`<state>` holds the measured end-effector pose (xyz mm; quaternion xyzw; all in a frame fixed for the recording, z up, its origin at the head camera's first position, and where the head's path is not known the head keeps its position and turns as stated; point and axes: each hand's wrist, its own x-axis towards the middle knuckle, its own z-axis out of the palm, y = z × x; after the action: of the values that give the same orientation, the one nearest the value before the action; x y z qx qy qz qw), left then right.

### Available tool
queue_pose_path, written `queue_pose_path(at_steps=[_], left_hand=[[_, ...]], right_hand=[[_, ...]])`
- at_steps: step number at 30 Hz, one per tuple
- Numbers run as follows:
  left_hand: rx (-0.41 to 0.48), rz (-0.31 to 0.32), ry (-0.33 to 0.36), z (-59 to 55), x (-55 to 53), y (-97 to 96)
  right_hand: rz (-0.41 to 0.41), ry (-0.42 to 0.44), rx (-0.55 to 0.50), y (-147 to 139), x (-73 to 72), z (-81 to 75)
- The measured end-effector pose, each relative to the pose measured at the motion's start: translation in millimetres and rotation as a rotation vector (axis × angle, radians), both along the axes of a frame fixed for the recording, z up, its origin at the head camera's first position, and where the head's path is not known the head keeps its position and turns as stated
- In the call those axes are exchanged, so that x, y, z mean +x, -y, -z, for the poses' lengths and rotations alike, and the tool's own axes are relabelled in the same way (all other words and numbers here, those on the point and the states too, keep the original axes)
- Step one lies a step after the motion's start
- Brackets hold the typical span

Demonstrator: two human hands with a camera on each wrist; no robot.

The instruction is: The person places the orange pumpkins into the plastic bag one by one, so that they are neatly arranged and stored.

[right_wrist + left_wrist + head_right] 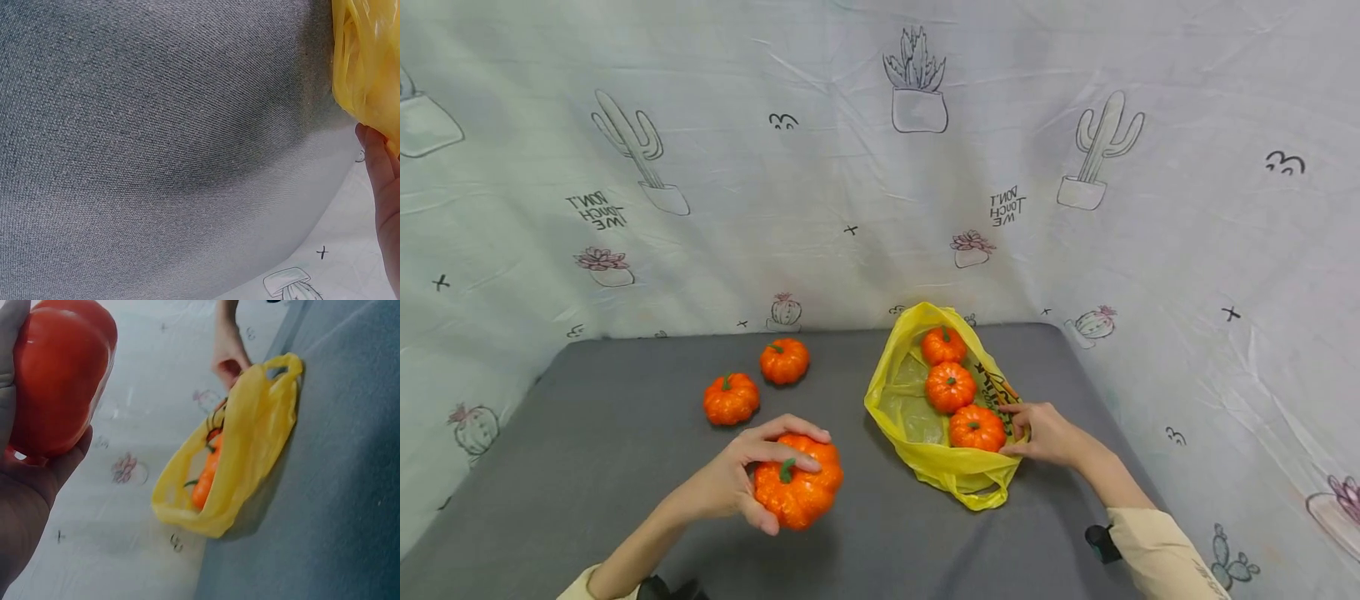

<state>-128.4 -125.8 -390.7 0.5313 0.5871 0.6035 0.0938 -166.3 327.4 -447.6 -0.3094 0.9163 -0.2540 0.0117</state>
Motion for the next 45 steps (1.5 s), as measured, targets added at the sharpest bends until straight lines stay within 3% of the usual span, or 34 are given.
queue_pose_path(at_steps=[15, 22, 25, 31, 39, 45], left_hand=[[-0.040, 0.011, 0.036, 2.1, -5.2, -33.5], [-0.069, 0.097, 0.110, 10.2, -15.4, -50.6], [-0.084, 0.120, 0.101, 15.0, -20.4, -61.1], [-0.096, 0.126, 0.105, 24.9, -32.2, -77.0], [-0.064, 0.058, 0.067, 34.9, -54.2, -87.5], [-0.103, 0.056, 0.072, 25.3, -64.7, -94.5]], right_hand=[[0.004, -0.029, 0.000, -3, -0.9, 0.5], [0.028, 0.006, 0.007, -5, 1.3, 2.0], [0.032, 0.006, 0.004, -5, 2.0, 2.3], [0.021, -0.005, 0.001, -4, 1.5, 2.3], [-0.001, -0.045, 0.008, -1, -2.5, 0.5], [-0.015, -0.044, -0.002, -2, -0.7, 2.0]])
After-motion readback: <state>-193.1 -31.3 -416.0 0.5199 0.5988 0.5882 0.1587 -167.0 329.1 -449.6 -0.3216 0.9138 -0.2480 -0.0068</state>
